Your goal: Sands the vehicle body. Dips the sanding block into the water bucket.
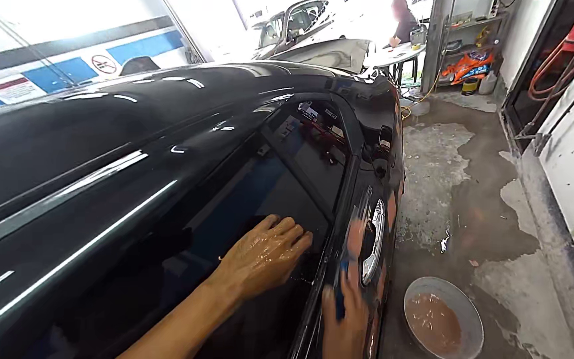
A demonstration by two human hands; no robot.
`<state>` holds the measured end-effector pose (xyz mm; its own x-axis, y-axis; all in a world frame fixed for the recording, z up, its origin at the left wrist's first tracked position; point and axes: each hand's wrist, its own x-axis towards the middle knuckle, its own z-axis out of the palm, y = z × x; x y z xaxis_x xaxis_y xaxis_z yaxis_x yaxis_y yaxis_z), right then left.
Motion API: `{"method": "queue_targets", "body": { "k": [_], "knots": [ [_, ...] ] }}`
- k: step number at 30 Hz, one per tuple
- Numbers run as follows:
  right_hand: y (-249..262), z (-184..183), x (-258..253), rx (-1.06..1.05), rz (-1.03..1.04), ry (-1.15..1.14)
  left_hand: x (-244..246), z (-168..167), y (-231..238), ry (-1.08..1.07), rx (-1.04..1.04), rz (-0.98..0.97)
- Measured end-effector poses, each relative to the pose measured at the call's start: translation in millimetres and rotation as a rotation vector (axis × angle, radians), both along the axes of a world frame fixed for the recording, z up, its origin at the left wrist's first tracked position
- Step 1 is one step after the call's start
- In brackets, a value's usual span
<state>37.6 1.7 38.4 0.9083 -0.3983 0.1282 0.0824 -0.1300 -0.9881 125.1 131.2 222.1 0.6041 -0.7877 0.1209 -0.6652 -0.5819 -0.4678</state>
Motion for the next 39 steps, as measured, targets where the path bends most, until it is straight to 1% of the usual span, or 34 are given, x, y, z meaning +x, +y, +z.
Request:
{"method": "queue_targets", "body": {
  "k": [1, 2, 4, 6, 7, 9, 11, 12, 13, 16, 17, 18, 20, 21, 22, 23, 26, 27, 28, 30, 31, 32, 33, 36, 37, 38, 39],
  "knots": [
    [3.9, -1.6, -21.0, 0.007, 0.031, -0.008, 0.9, -0.5, -0.4, -0.006, -0.01, -0.004],
    [5.8, -3.3, -29.1, 0.022, 0.051, -0.011, 1.6, -1.2, -0.8, -0.012, -0.019, -0.006],
    [2.3, -4.0, -5.0, -0.001, -0.003, -0.025, -0.5, -3.3, -2.1, -0.012, -0.02, -0.004],
    [-3.4, -4.9, 41.0, -0.008, -0.062, -0.035, 0.7, -2.8, -2.2, -0.015, -0.014, -0.009],
    [-4.0, -5.8, 45.4, -0.01, -0.075, -0.033, -0.8, -3.6, -2.5, -0.013, -0.015, -0.006],
    [0.0, -5.3, 5.5, -0.045, -0.034, -0.039, -2.9, -4.6, -2.9, -0.007, -0.022, -0.001],
    [7.0, -8.3, -36.5, -0.007, 0.039, -0.043, -0.6, -4.2, -3.1, -0.018, -0.031, 0.001],
    [6.4, -9.8, -38.5, 0.011, 0.055, -0.036, -1.0, -4.4, -3.2, -0.021, -0.031, 0.005],
    [3.3, -10.1, -24.9, -0.002, 0.035, -0.041, -2.3, -5.0, -3.1, -0.025, -0.03, 0.005],
    [-9.5, -9.6, 52.4, -0.025, -0.079, -0.044, -2.4, -4.4, -3.1, -0.032, -0.014, 0.0],
    [-10.3, -8.8, 55.5, -0.024, -0.078, -0.025, -3.6, -4.9, -2.8, -0.025, -0.014, 0.004],
    [-7.6, -8.3, 39.8, -0.047, -0.063, -0.023, -4.8, -5.3, -2.5, -0.018, -0.018, 0.005],
    [2.4, -9.5, -15.2, -0.088, -0.005, -0.072, -2.1, -5.3, -2.9, -0.02, -0.04, 0.002],
    [7.4, -14.6, -39.4, -0.081, 0.032, -0.089, -2.0, -5.5, -3.0, -0.015, -0.049, 0.003],
    [9.4, -18.4, -50.1, -0.045, 0.066, -0.102, -2.3, -5.5, -2.7, -0.01, -0.051, 0.005],
    [7.7, -20.0, -43.9, -0.029, 0.062, -0.111, -3.0, -5.3, -2.8, -0.01, -0.048, 0.008],
    [-4.0, -14.3, 26.6, -0.027, -0.045, -0.07, -1.6, -4.7, -3.2, -0.026, -0.036, 0.002],
    [-4.6, -13.6, 32.8, -0.026, -0.057, -0.05, -2.8, -5.9, -2.8, -0.023, -0.035, 0.005],
    [-2.3, -12.5, 20.1, -0.051, -0.052, -0.05, -4.4, -6.9, -2.5, -0.018, -0.037, 0.005],
    [6.3, -12.8, -26.6, -0.071, 0.006, -0.093, -1.0, -6.5, -2.8, -0.025, -0.047, 0.002],
    [9.6, -16.8, -46.8, -0.02, 0.057, -0.094, -0.8, -6.4, -3.3, -0.028, -0.05, 0.003],
    [9.7, -20.6, -50.7, 0.023, 0.08, -0.1, -0.6, -6.1, -3.8, -0.029, -0.049, 0.004],
    [6.3, -22.2, -37.5, 0.031, 0.06, -0.098, -1.0, -6.0, -4.1, -0.03, -0.045, 0.009],
    [-15.8, -19.6, 55.2, 0.046, -0.061, -0.013, 0.3, -4.4, -3.9, -0.031, -0.048, 0.006],
    [-20.1, -18.1, 71.0, 0.071, -0.077, 0.027, 0.2, -4.5, -3.5, -0.033, -0.051, 0.004],
    [-19.1, -16.8, 66.6, 0.071, -0.077, 0.042, -0.7, -5.0, -3.0, -0.029, -0.053, 0.004],
    [-14.9, -15.3, 46.7, 0.051, -0.058, 0.032, -0.6, -5.1, -3.1, -0.026, -0.052, 0.006]
  ]
}}
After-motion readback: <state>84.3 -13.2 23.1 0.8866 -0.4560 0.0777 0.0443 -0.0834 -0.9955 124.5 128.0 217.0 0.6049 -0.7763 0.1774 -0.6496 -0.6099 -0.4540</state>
